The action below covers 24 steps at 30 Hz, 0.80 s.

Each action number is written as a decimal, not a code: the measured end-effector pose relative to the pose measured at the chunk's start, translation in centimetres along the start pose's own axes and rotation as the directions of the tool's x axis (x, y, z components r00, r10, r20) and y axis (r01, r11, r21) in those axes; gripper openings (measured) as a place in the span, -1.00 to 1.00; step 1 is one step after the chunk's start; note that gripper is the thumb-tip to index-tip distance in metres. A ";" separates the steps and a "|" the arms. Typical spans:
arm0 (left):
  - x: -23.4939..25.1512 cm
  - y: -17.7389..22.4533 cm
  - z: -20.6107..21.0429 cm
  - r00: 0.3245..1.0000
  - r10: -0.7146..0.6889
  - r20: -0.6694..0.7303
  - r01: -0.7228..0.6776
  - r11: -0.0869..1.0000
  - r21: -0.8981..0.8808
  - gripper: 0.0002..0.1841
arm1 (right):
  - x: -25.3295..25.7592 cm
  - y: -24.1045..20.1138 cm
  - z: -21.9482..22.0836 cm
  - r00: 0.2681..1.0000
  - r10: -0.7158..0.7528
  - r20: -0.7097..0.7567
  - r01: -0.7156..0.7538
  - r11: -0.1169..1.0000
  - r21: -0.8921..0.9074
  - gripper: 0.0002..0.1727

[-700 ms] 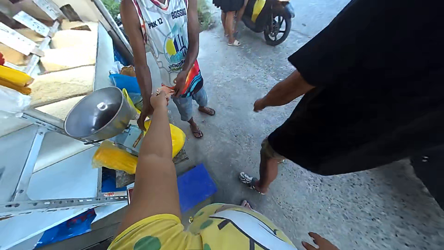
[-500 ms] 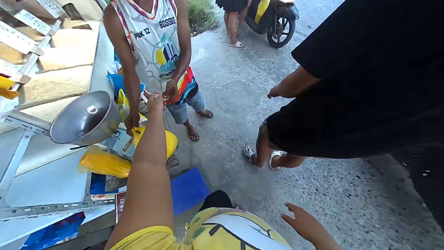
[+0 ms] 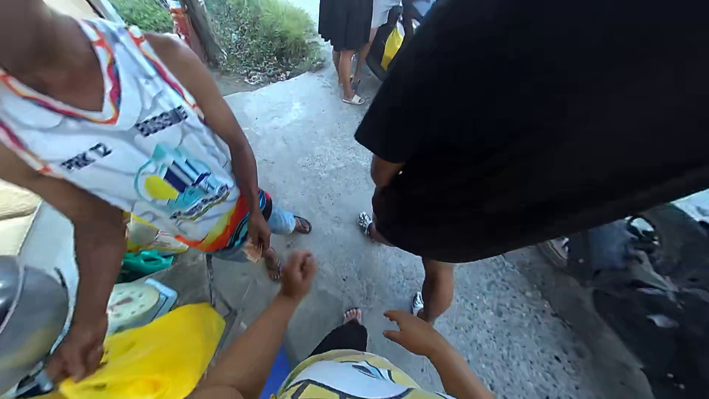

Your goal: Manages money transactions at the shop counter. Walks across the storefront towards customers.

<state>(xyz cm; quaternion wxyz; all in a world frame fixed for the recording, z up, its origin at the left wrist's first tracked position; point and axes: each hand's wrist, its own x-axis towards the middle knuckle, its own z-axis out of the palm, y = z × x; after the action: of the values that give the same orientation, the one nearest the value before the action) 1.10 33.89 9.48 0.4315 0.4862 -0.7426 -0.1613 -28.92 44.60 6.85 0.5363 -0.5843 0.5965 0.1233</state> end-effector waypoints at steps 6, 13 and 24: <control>16.8 0.0 12.8 0.970 0.222 -0.096 -0.240 0.933 -0.266 -0.58 | 4.7 -4.8 -16.4 0.624 -0.230 -0.747 0.423 0.903 0.075 -0.49; 37.2 -1.3 20.5 0.665 0.656 -0.358 -0.595 0.754 0.277 -0.48 | 14.6 -8.0 -34.1 0.011 -0.436 -0.900 0.376 0.836 -0.400 -0.40; 63.4 -20.9 22.0 0.656 0.669 -0.350 -0.511 0.735 0.446 -0.74 | 35.3 -23.5 -59.5 0.288 -0.492 -0.822 0.488 0.814 -0.316 -0.23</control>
<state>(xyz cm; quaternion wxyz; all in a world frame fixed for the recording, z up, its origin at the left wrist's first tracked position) -14.10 -34.59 13.67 0.5515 0.2998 -0.7417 0.2362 -29.85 -28.13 13.96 0.1613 -0.7152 0.5751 -0.3631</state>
